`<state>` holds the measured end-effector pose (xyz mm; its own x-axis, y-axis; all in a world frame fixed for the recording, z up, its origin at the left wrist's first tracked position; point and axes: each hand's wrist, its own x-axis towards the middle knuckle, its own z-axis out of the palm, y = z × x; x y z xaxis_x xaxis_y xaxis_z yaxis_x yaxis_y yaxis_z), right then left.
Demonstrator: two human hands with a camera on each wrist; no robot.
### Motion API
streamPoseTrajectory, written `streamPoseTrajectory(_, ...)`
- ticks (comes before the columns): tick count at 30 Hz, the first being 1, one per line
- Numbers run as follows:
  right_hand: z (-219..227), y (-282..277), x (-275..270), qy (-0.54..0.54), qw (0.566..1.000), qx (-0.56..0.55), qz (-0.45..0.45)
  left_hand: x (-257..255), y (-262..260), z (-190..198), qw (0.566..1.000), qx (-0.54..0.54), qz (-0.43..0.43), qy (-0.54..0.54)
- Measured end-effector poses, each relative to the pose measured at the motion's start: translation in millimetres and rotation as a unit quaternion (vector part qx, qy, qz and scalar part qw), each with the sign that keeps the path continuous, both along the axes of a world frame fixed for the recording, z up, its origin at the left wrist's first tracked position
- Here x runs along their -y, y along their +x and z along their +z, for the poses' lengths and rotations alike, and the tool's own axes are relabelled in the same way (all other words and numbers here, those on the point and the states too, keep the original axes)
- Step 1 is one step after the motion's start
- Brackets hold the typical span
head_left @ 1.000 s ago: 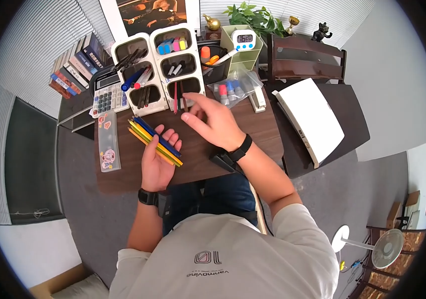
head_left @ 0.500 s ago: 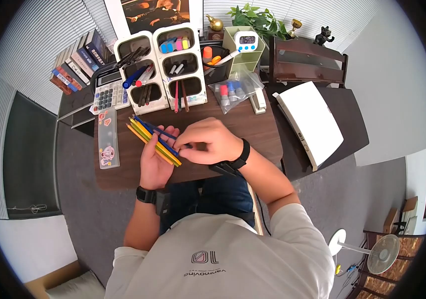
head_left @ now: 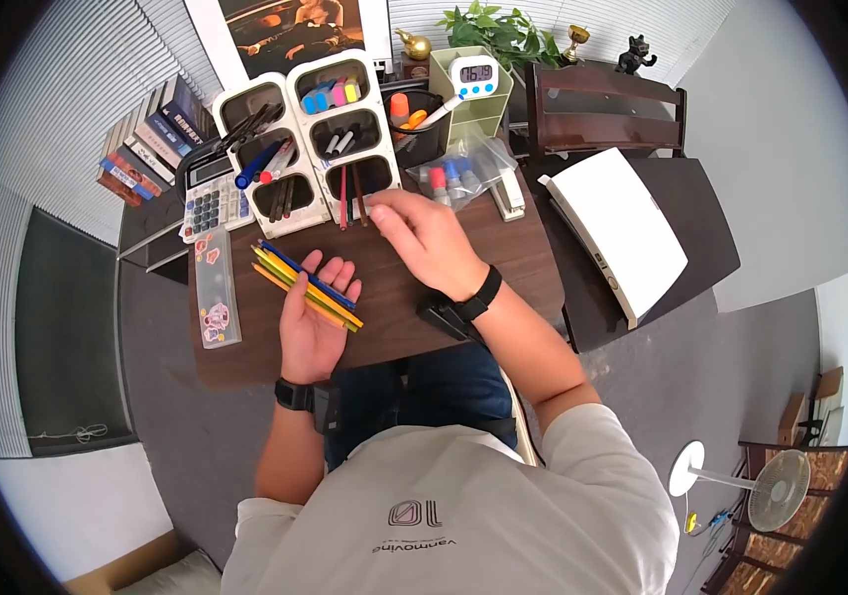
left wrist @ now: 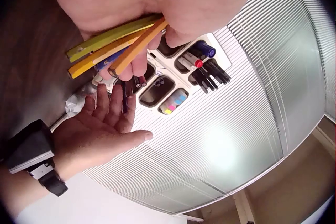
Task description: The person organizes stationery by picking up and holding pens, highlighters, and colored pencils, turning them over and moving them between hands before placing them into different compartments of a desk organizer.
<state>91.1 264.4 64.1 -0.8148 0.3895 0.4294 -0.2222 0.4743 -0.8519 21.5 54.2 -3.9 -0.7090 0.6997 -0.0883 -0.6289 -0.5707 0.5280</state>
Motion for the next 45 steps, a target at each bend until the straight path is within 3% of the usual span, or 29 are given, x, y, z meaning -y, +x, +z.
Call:
streamPoseTrajectory(10, -6.9, -4.3, 3.3, -0.012, 0.998, 0.011, 0.058, 0.5, 0.5, -1.2, 1.0, 0.009, 0.008, 0.004)
streamPoseTrajectory(13, -3.6, -1.8, 2.7, -0.017, 0.999, 0.046, 0.018, 0.1, 0.5, -0.9, 1.0, 0.008, 0.006, 0.011)
streamPoseTrajectory(16, 1.2, 7.0, -1.1, -0.006, 0.998, 0.038, 0.047, -0.8, 0.9, -0.8, 1.0, 0.013, 0.02, 0.01)
streamPoseTrajectory(18, -2.0, 3.2, 0.4, -0.004, 0.971, -0.033, 0.237, -2.6, 0.9, -1.9, 0.999, 0.019, 0.035, 0.006)
streamPoseTrajectory(20, 1.1, 7.2, 8.5, 0.027, 0.945, 0.058, 0.32, -2.9, 0.7, -3.2, 0.999, 0.0, 0.023, 0.024)
streamPoseTrajectory(21, 2.8, 7.7, 10.1, 0.044, 0.934, 0.104, 0.339, -2.4, 0.6, -4.2, 0.999, 0.0, 0.024, 0.024)
streamPoseTrajectory(24, -0.8, 5.8, 12.3, 0.067, 0.926, 0.104, 0.358, -2.5, 1.0, -2.7, 0.999, -0.011, 0.013, 0.033)
streamPoseTrajectory(29, 0.1, 10.7, 5.8, 0.051, 0.948, 0.04, 0.312, -2.4, 0.6, -1.8, 0.999, 0.016, 0.013, 0.027)
streamPoseTrajectory(31, 1.6, 15.3, -4.6, -0.012, 0.954, -0.107, 0.279, -1.0, -3.2, -10.6, 0.999, 0.019, 0.017, 0.034)
streamPoseTrajectory(34, -9.3, 24.5, -21.8, -0.237, 0.922, -0.236, 0.195, -1.4, -2.6, -8.3, 0.999, 0.011, 0.016, 0.043)
streamPoseTrajectory(36, -5.8, 28.3, -32.9, -0.184, 0.931, -0.292, 0.115, -0.3, -1.3, -4.8, 0.999, 0.001, 0.009, 0.042)
streamPoseTrajectory(37, -7.0, 27.0, -33.0, -0.184, 0.931, -0.292, 0.115, -0.9, -1.1, -4.2, 0.999, -0.001, 0.007, 0.04)
streamPoseTrajectory(39, -3.7, 20.4, -25.7, -0.04, 0.969, -0.239, -0.046, -2.2, -0.7, -3.0, 0.999, -0.003, 0.003, 0.037)
streamPoseTrajectory(40, -5.9, 12.1, -22.5, 0.011, 0.973, -0.223, -0.056, -2.3, -0.4, -2.5, 0.999, -0.004, 0.004, 0.035)
streamPoseTrajectory(43, 1.2, 3.1, -6.5, -0.058, 0.998, -0.031, -0.021, -2.7, 0.6, 0.5, 1.0, -0.005, 0.007, 0.028)
streamPoseTrajectory(45, -12.1, -5.0, -8.0, -0.043, 0.999, -0.015, -0.004, -2.5, 0.6, 0.0, 1.0, -0.004, 0.01, 0.026)
